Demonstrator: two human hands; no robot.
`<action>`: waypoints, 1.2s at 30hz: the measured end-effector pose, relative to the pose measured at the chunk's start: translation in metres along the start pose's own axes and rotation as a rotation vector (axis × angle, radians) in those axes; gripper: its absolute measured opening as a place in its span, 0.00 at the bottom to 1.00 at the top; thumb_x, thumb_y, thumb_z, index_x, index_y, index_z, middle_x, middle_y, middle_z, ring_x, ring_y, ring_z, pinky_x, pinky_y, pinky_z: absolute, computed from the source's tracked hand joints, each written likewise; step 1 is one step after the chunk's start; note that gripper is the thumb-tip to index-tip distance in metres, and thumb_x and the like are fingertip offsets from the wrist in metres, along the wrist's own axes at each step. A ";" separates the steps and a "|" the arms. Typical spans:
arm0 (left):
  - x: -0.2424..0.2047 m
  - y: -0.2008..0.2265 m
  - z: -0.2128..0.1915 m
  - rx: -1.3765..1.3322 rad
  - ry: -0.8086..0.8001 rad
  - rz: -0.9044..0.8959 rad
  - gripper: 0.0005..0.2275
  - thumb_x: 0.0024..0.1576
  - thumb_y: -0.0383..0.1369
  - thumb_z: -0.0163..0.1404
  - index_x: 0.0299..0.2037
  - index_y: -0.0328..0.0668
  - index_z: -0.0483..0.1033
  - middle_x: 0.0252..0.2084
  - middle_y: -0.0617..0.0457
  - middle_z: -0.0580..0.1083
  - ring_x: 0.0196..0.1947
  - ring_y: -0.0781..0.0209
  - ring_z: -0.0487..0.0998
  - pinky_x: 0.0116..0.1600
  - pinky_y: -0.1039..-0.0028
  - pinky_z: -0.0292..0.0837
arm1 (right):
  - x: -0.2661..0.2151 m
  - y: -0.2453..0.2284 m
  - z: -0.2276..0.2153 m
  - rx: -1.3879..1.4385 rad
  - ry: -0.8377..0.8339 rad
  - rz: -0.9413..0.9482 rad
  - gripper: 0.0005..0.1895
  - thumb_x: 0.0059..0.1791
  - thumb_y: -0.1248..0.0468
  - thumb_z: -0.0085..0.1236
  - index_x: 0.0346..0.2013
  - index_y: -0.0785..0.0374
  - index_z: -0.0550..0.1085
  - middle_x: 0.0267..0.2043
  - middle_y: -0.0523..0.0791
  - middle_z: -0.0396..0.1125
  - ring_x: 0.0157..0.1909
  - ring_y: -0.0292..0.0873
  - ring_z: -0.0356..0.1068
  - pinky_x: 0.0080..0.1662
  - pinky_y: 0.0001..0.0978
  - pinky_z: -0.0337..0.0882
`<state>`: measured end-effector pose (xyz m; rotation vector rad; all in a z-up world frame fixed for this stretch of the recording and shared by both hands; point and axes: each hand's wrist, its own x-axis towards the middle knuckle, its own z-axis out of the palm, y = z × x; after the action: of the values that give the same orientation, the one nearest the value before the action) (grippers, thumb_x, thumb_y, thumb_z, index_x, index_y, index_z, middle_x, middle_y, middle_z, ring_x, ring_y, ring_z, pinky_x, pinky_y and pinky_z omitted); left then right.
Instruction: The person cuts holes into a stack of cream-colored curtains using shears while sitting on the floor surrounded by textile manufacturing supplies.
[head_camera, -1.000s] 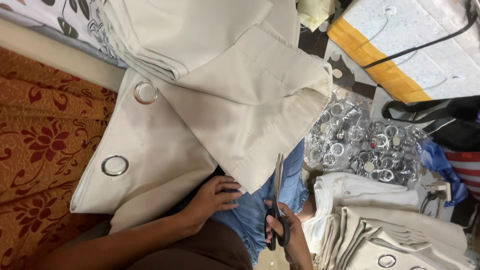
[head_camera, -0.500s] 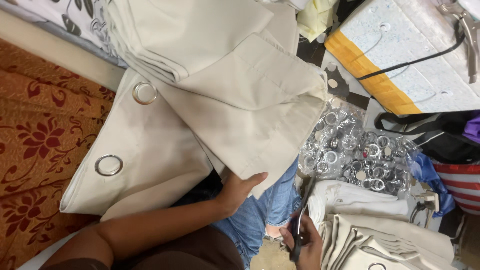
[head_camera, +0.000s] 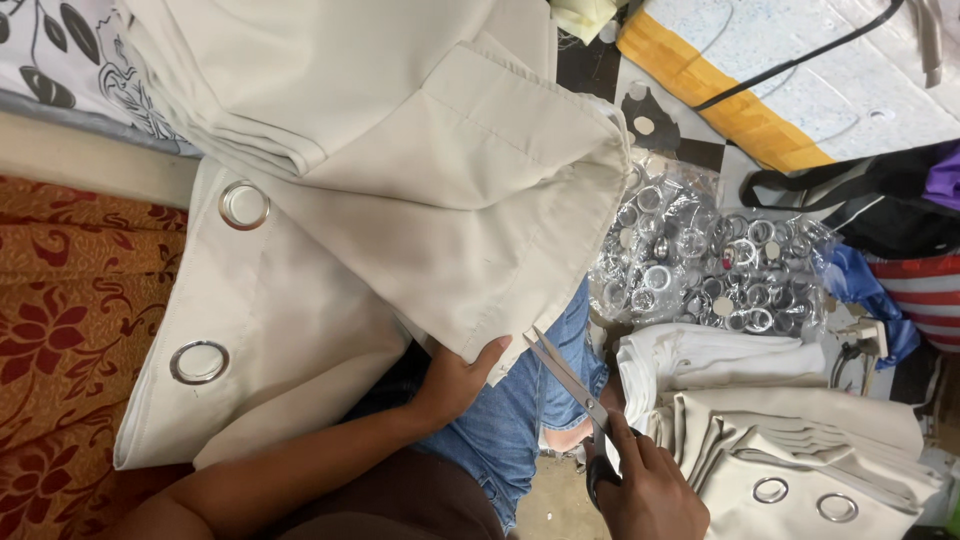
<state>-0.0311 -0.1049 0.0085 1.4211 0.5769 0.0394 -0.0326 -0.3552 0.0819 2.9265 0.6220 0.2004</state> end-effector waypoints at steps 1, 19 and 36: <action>0.000 -0.002 0.000 0.016 0.006 0.006 0.18 0.59 0.35 0.55 0.58 0.37 0.75 0.57 0.49 0.79 0.61 0.55 0.78 0.67 0.70 0.70 | 0.001 -0.001 -0.003 0.006 -0.013 -0.012 0.20 0.49 0.43 0.59 0.53 0.40 0.79 0.30 0.35 0.70 0.33 0.41 0.74 0.24 0.38 0.62; 0.007 -0.014 -0.002 0.069 -0.044 0.149 0.15 0.62 0.34 0.53 0.57 0.36 0.75 0.55 0.48 0.78 0.60 0.54 0.77 0.68 0.68 0.68 | 0.012 0.012 -0.020 -0.178 -0.255 -0.178 0.35 0.39 0.60 0.57 0.64 0.47 0.72 0.31 0.38 0.66 0.35 0.44 0.70 0.25 0.42 0.69; 0.011 -0.004 -0.008 0.024 -0.072 0.031 0.19 0.60 0.35 0.55 0.59 0.36 0.74 0.58 0.48 0.78 0.62 0.53 0.77 0.69 0.68 0.69 | 0.002 0.017 -0.028 -0.034 -0.630 0.288 0.32 0.40 0.38 0.56 0.61 0.18 0.66 0.49 0.22 0.73 0.44 0.41 0.77 0.32 0.44 0.74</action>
<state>-0.0259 -0.0945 0.0010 1.4485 0.4973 0.0061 -0.0288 -0.3667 0.1120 2.7890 0.0983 -0.6496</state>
